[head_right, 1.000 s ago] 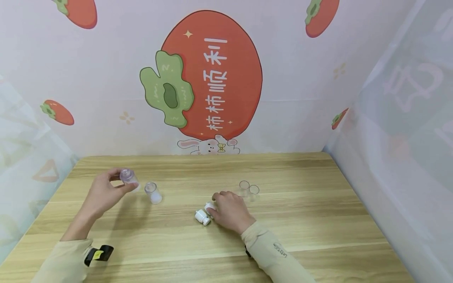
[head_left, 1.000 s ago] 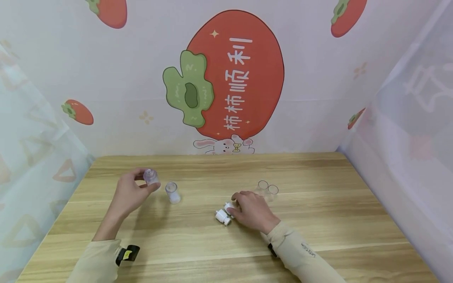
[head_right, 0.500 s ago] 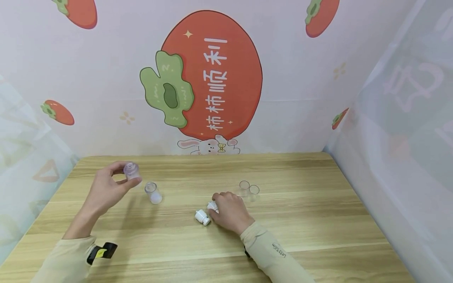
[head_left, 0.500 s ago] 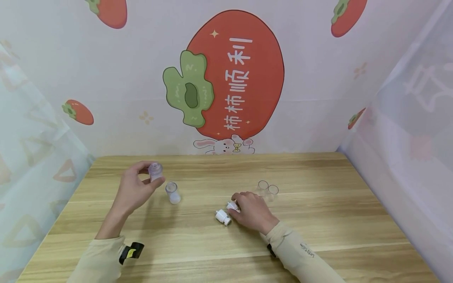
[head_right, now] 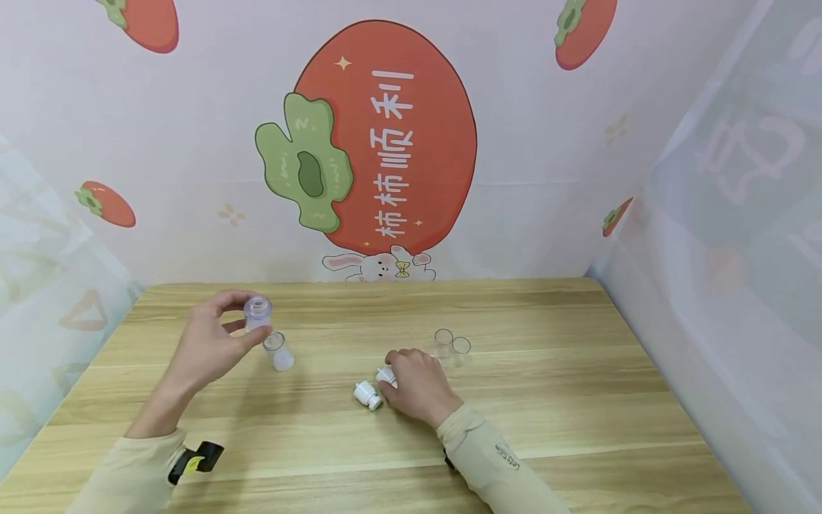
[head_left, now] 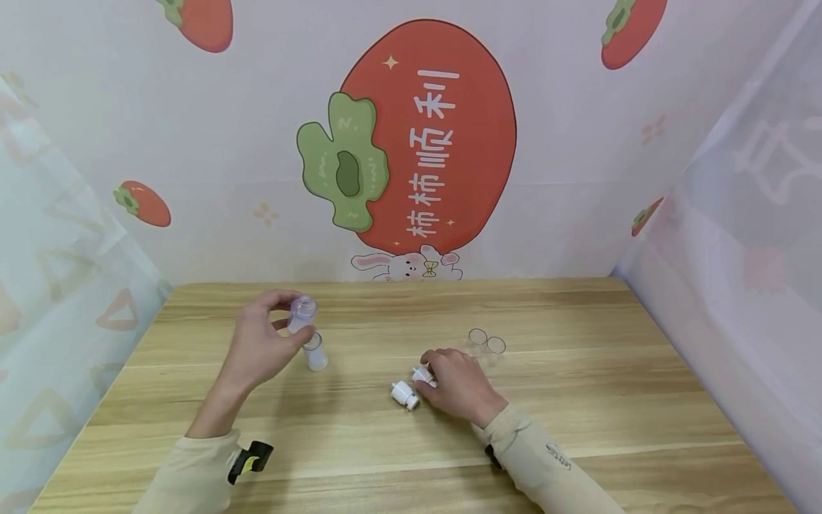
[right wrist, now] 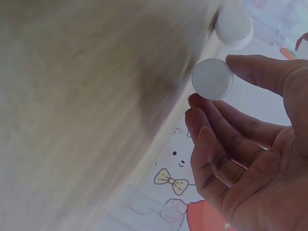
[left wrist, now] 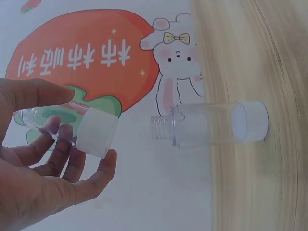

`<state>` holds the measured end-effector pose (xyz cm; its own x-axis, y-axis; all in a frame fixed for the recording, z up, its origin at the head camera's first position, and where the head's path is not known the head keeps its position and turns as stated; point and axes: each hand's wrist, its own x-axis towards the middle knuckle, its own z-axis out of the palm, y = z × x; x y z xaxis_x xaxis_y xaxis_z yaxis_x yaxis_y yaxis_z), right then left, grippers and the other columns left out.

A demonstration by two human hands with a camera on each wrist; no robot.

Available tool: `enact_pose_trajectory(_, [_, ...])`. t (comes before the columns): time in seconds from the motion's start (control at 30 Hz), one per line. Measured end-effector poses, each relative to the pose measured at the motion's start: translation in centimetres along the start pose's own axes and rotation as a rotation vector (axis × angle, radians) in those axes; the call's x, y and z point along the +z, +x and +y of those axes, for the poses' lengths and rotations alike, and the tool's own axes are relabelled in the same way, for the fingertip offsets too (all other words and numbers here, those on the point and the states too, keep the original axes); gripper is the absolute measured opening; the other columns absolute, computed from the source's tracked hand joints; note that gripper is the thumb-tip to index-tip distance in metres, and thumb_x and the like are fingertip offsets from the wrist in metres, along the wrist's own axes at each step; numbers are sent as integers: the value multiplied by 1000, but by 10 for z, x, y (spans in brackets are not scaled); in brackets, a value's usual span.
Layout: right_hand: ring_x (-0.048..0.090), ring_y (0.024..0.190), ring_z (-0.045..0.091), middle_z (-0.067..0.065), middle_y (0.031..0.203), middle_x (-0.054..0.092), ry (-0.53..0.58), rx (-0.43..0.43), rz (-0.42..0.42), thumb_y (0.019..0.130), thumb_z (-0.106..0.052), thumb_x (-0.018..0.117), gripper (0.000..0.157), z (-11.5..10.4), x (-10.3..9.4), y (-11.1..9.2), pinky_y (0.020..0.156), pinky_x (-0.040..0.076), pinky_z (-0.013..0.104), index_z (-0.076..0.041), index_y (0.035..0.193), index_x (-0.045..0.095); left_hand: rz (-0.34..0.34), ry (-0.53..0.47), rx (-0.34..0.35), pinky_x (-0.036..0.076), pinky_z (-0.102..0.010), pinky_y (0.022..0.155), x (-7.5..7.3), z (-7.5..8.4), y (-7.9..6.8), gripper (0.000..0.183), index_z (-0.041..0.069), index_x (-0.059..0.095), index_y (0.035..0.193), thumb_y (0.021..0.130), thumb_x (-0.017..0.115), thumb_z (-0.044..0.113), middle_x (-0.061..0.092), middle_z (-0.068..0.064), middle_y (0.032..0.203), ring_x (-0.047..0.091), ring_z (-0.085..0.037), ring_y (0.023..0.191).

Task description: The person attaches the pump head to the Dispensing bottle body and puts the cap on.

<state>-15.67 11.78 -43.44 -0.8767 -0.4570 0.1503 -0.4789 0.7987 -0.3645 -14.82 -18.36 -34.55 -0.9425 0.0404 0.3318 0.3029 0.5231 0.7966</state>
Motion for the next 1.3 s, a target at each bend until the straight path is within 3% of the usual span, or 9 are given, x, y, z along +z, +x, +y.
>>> enact_pose_trajectory(0.37, [62, 77, 15, 2, 90, 65, 59, -20, 54, 87, -21, 81, 33, 1, -7, -5, 69, 50, 34, -4, 111, 68, -28, 9, 72, 55, -54, 89, 19, 7, -2, 37, -7, 66, 115, 80, 78, -8, 66, -18, 111, 61, -33, 105])
enact_pose_trajectory(0.63, [59, 79, 13, -2, 93, 62, 99, 19, 68, 86, -20, 81, 35, 1, -19, -10, 68, 50, 30, -5, 113, 65, -46, -1, 108, 55, -51, 86, 36, 8, -2, 39, -7, 67, 116, 78, 78, -9, 69, -18, 109, 65, -34, 100])
enact_pose_trajectory(0.9, [55, 81, 11, -4, 91, 58, 172, 59, 100, 83, -14, 84, 31, 3, -34, -14, 71, 51, 28, -7, 106, 63, -72, 1, 111, 55, -51, 86, 50, 9, -3, 43, -5, 65, 115, 76, 81, -8, 70, -16, 109, 66, -32, 102])
enact_pose_trajectory(1.3, [63, 83, 13, -2, 91, 63, 227, 11, 200, 80, -6, 86, 32, 6, -50, -18, 76, 55, 33, -6, 102, 62, -112, 24, 105, 56, -48, 87, 68, 12, -8, 42, -3, 68, 112, 74, 83, -6, 71, -14, 108, 67, -30, 101])
